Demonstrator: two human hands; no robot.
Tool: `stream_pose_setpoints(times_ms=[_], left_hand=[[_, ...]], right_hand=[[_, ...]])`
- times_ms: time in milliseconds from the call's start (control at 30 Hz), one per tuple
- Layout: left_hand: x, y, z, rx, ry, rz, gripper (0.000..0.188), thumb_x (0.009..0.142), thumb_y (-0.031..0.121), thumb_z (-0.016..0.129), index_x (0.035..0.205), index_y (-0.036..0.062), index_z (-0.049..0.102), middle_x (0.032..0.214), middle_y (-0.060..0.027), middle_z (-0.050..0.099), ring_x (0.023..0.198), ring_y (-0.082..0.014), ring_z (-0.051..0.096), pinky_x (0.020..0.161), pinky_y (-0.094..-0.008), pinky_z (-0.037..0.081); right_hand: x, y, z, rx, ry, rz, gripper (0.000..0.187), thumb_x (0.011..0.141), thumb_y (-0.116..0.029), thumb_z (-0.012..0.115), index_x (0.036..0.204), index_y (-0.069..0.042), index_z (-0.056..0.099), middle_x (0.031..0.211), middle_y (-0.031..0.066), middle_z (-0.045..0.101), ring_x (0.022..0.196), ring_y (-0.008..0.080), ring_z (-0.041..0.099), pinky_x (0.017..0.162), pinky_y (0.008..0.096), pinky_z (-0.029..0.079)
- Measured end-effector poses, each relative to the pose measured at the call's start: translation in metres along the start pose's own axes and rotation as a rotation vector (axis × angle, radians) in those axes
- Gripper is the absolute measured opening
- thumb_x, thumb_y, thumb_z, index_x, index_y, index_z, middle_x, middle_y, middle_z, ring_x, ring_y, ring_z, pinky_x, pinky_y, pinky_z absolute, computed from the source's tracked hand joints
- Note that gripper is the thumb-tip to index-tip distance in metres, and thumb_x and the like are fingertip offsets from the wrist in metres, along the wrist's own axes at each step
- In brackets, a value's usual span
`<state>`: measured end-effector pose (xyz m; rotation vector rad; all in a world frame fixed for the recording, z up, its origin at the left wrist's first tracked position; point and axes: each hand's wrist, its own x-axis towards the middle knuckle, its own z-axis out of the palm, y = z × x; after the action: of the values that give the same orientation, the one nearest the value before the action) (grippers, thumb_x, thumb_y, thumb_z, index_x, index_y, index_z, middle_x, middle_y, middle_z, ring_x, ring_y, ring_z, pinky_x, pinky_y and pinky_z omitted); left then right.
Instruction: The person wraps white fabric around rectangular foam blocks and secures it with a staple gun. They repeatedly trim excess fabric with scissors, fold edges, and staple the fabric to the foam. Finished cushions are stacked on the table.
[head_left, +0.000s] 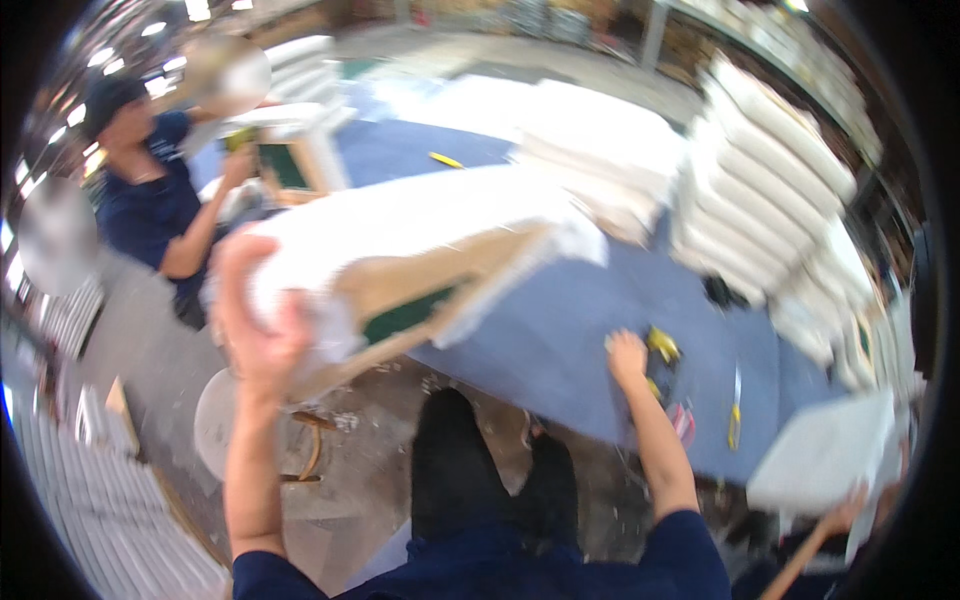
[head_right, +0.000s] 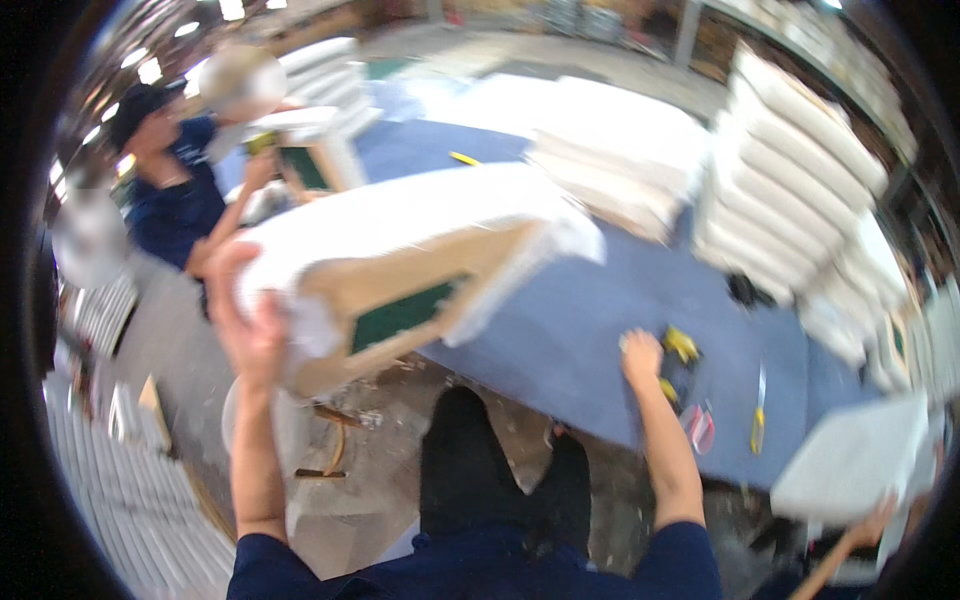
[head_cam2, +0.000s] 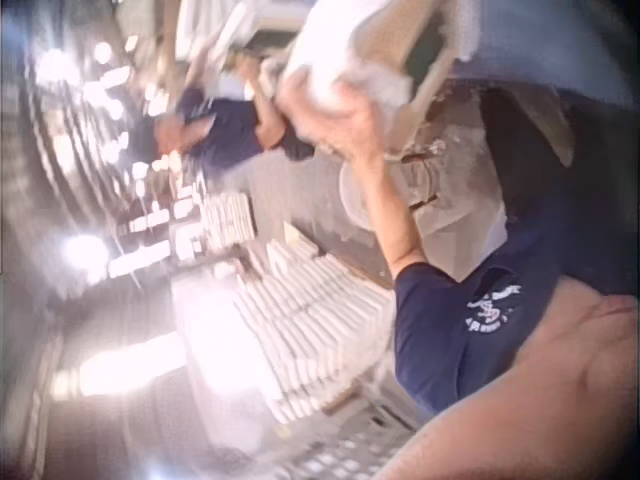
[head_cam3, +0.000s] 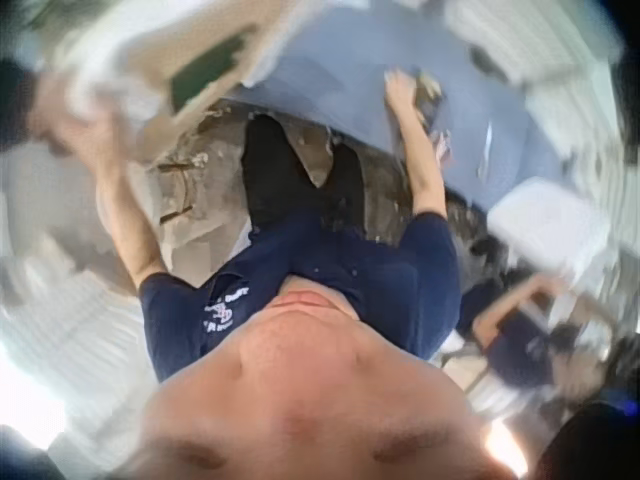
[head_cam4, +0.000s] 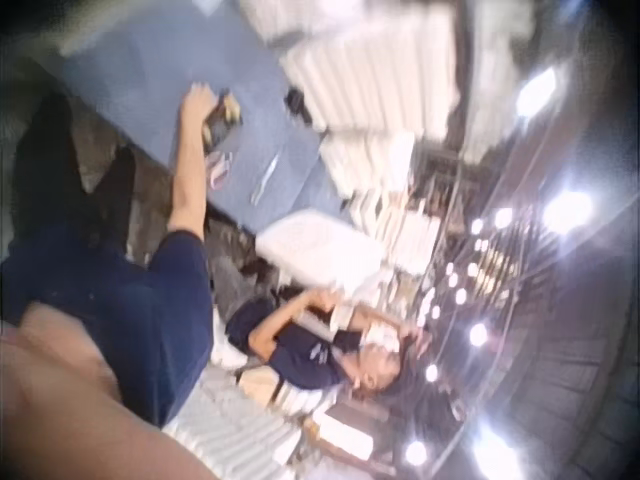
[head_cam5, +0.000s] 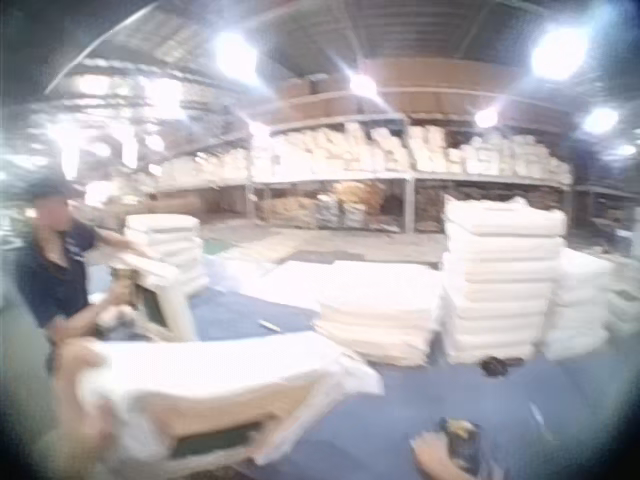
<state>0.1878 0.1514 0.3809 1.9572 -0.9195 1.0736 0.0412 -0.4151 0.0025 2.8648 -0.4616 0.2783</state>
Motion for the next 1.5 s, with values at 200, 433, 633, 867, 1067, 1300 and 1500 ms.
stream_pose_setpoints(times_ms=[200, 433, 633, 867, 1067, 1300, 1500], left_hand=[[0.011, 0.05, 0.03, -0.313, -0.039, 0.046, 0.087, 0.074, 0.031, 0.096, 0.146, 0.0055, 0.056, 0.131, -0.0174, 0.067, 0.116, -0.0365, 0.065, 0.103, -0.046, 0.049], [0.002, 0.104, 0.026, -0.234, -0.172, 0.056, 0.111, 0.067, 0.038, 0.106, 0.155, -0.0004, 0.049, 0.139, -0.0192, 0.067, 0.123, -0.0323, 0.066, 0.107, -0.0432, 0.05], [-0.003, 0.122, 0.043, -0.067, -0.106, 0.113, 0.107, 0.076, 0.052, 0.097, 0.155, -0.006, 0.055, 0.137, -0.0201, 0.066, 0.12, -0.0356, 0.065, 0.102, -0.0455, 0.048], [0.003, 0.121, 0.042, -0.103, -0.214, 0.172, 0.125, 0.079, 0.073, 0.084, 0.161, -0.0115, 0.043, 0.139, -0.0245, 0.06, 0.115, -0.0385, 0.06, 0.097, -0.0481, 0.045], [0.007, 0.122, 0.04, -0.118, -0.23, 0.16, 0.125, 0.073, 0.054, 0.095, 0.164, -0.0098, 0.039, 0.138, -0.0228, 0.06, 0.116, -0.0385, 0.06, 0.098, -0.0481, 0.044], [0.006, 0.122, 0.045, -0.12, -0.221, 0.158, 0.124, 0.069, 0.044, 0.099, 0.165, -0.0076, 0.038, 0.14, -0.022, 0.06, 0.119, -0.0387, 0.06, 0.102, -0.0496, 0.044], [0.021, 0.112, 0.049, -0.084, -0.266, 0.144, 0.12, 0.07, 0.04, 0.098, 0.165, -0.0053, 0.04, 0.144, -0.0225, 0.06, 0.123, -0.0383, 0.061, 0.108, -0.0494, 0.045]], right_hand=[[0.057, 0.052, -0.076, 0.863, 0.747, 0.488, 0.03, 0.105, -0.028, 0.075, 0.089, -0.004, 0.069, 0.076, 0.0053, 0.068, 0.069, 0.016, 0.06, 0.07, 0.0333, 0.051], [0.036, -0.095, -0.408, 1.7, 0.808, 0.057, 0.023, 0.112, -0.021, 0.069, 0.095, -0.007, 0.065, 0.088, -0.0067, 0.057, 0.082, 0.0033, 0.049, 0.072, 0.0228, 0.04], [0.001, -0.163, -0.484, 1.515, 0.2, -0.405, 0.029, 0.109, -0.02, 0.072, 0.088, -0.002, 0.062, 0.075, -0.0038, 0.054, 0.071, 0.0049, 0.043, 0.062, 0.0257, 0.037], [0.009, -0.17, -0.481, 1.531, 0.156, -0.375, 0.032, 0.108, -0.017, 0.071, 0.082, -0.002, 0.059, 0.068, -0.0044, 0.048, 0.067, 0.0043, 0.038, 0.056, 0.0278, 0.031], [0.015, -0.171, -0.48, 1.544, 0.149, -0.391, 0.033, 0.105, -0.014, 0.074, 0.08, -0.001, 0.057, 0.068, -0.0045, 0.046, 0.066, 0.0042, 0.036, 0.056, 0.0279, 0.03], [0.022, -0.165, -0.477, 1.496, 0.166, -0.425, 0.035, 0.102, -0.012, 0.075, 0.078, -0.003, 0.053, 0.066, -0.0044, 0.04, 0.066, 0.0045, 0.034, 0.055, 0.0293, 0.028], [0.028, -0.168, -0.472, 1.62, 0.262, -0.373, 0.03, 0.105, -0.013, 0.074, 0.083, -0.002, 0.057, 0.073, -0.0066, 0.045, 0.07, 0.0028, 0.038, 0.058, 0.027, 0.031]])
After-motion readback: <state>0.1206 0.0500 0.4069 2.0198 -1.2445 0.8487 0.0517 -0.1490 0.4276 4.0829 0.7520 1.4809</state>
